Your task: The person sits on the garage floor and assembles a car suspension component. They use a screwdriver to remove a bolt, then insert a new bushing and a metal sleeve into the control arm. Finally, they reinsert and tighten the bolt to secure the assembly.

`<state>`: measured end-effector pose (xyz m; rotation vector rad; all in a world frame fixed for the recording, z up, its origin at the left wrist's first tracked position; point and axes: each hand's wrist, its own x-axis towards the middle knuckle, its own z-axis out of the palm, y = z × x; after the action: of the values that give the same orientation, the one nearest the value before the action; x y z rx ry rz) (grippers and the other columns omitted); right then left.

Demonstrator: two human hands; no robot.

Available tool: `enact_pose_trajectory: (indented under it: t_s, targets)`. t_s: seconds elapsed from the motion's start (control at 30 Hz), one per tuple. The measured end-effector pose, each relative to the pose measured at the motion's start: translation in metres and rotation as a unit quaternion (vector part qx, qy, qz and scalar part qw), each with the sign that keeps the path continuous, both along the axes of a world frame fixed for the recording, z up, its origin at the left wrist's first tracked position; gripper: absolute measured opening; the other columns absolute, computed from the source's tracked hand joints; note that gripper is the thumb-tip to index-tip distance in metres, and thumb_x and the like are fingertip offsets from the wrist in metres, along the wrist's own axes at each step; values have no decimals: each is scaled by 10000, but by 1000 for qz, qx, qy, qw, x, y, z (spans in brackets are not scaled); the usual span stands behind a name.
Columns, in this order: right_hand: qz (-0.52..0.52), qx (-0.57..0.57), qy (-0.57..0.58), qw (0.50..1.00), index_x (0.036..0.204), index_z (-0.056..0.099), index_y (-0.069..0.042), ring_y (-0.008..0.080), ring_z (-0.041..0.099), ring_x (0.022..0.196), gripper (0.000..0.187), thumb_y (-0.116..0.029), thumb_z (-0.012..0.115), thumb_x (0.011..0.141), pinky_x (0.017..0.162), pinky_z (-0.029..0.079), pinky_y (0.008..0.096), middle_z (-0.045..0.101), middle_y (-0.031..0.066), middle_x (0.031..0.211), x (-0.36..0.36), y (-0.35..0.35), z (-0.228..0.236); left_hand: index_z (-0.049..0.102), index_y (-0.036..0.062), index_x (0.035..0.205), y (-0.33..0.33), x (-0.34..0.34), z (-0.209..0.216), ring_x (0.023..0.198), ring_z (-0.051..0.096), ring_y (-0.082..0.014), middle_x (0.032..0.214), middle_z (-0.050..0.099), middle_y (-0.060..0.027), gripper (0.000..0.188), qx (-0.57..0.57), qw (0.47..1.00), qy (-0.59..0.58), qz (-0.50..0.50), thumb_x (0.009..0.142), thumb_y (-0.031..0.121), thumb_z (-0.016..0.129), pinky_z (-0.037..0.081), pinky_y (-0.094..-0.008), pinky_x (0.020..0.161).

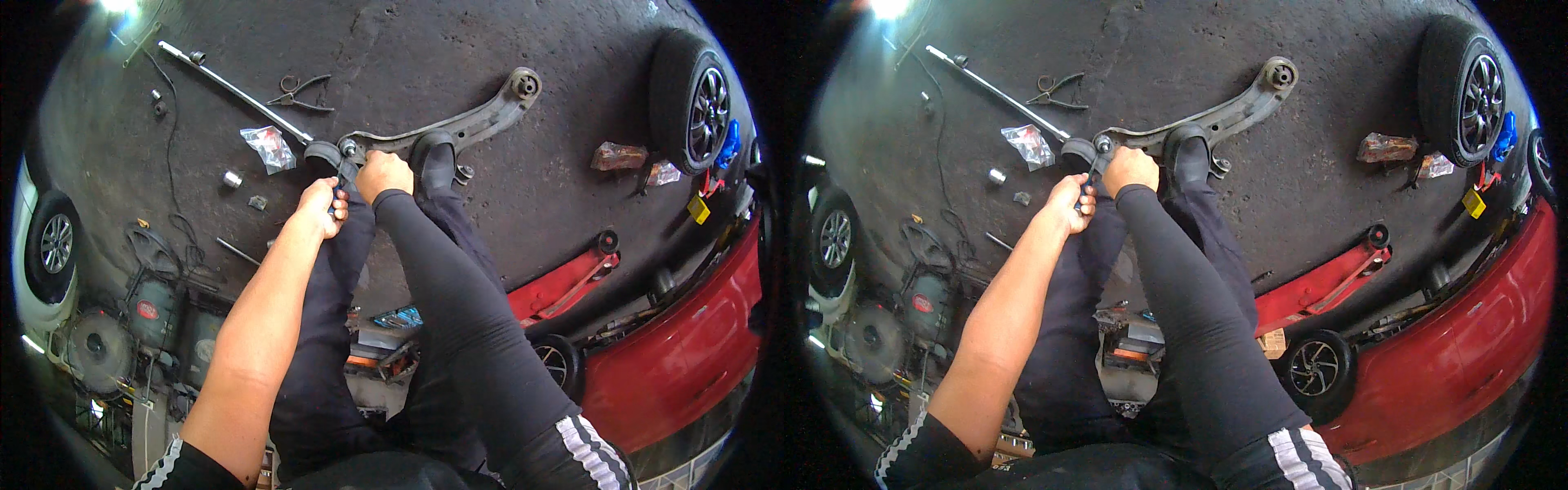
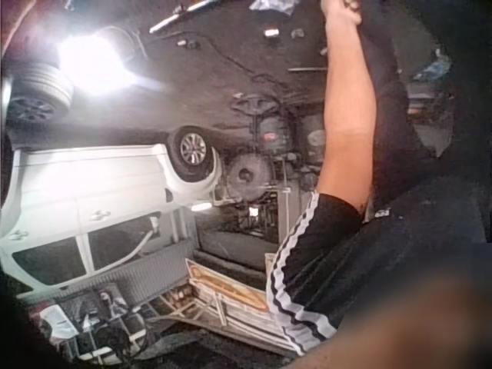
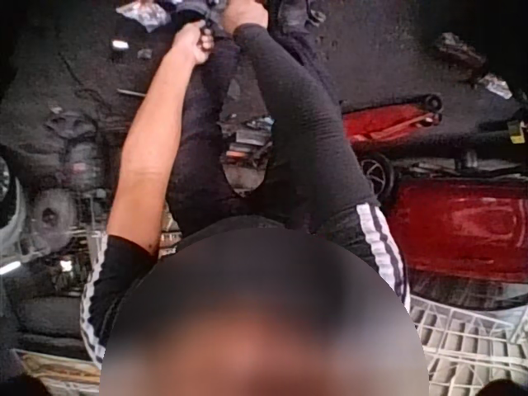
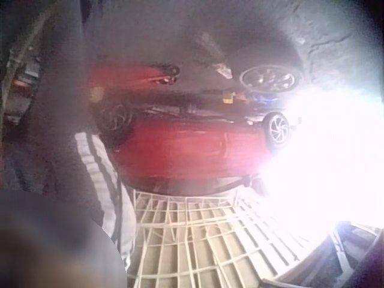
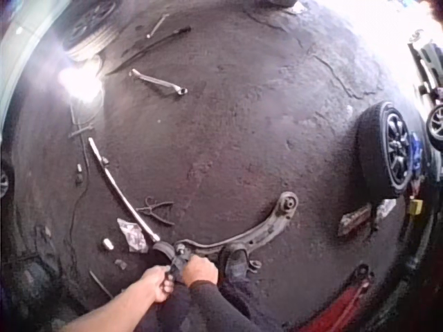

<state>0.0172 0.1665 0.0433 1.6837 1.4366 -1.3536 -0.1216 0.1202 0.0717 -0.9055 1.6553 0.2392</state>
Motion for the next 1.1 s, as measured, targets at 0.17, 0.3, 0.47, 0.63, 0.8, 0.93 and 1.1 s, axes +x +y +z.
enact_pose_trajectory:
  t_s: [0.17,0.3,0.47,0.63,0.8,0.93,1.1]
  targets:
    - [-13,-1,-3,1000,1152,855,-118,432,808,1138,300,-218,646,960,1011,642,517,832,237,1171,-5,-3,4,517,180,1119,-1,3,3,507,426,-80,766,553,22,114,4,1000,13,-15,1179,271,549,323,-264,402]
    - [-18,10,-8,1000,1140,861,-99,410,817,1139,283,-218,679,959,1005,647,499,836,228,1182,-7,0,6,540,197,1191,1,1,3,517,432,-79,777,554,22,71,0,1000,4,-5,1181,267,538,325,-261,410]
    - [-2,-6,-21,1000,1116,872,-67,381,831,1122,260,-225,763,940,988,657,469,848,212,1166,-12,6,10,568,150,1118,3,5,-2,527,445,-111,768,547,1,124,-9,1000,23,-3,1172,261,560,341,-303,448]
    - [-1,1,-17,1000,1101,873,-63,380,834,1112,249,-224,743,961,973,661,477,850,213,1145,-18,6,11,580,129,1063,3,8,-3,520,440,-112,781,548,-2,178,-12,1000,28,-7,1171,268,559,340,-314,449]
    - [1,13,-16,1000,1097,868,-65,390,831,1112,247,-223,731,967,976,659,487,846,223,1144,-24,-1,14,569,136,1007,3,8,0,486,437,-92,734,545,17,226,1,1000,19,-24,1185,268,523,332,-289,407]
    - [9,-17,-15,1000,1105,854,-66,412,824,1119,251,-228,722,965,983,656,500,839,236,1165,-27,-1,15,576,139,974,4,7,0,477,434,-96,718,545,14,239,-1,1000,20,-14,1176,263,546,323,-293,398]
    - [-8,-15,-35,999,1117,843,-68,418,817,1139,258,-238,713,974,993,650,510,835,237,1183,-31,-1,16,567,143,888,4,8,2,478,435,-109,700,541,11,317,7,999,22,-32,1176,274,541,322,-308,425]
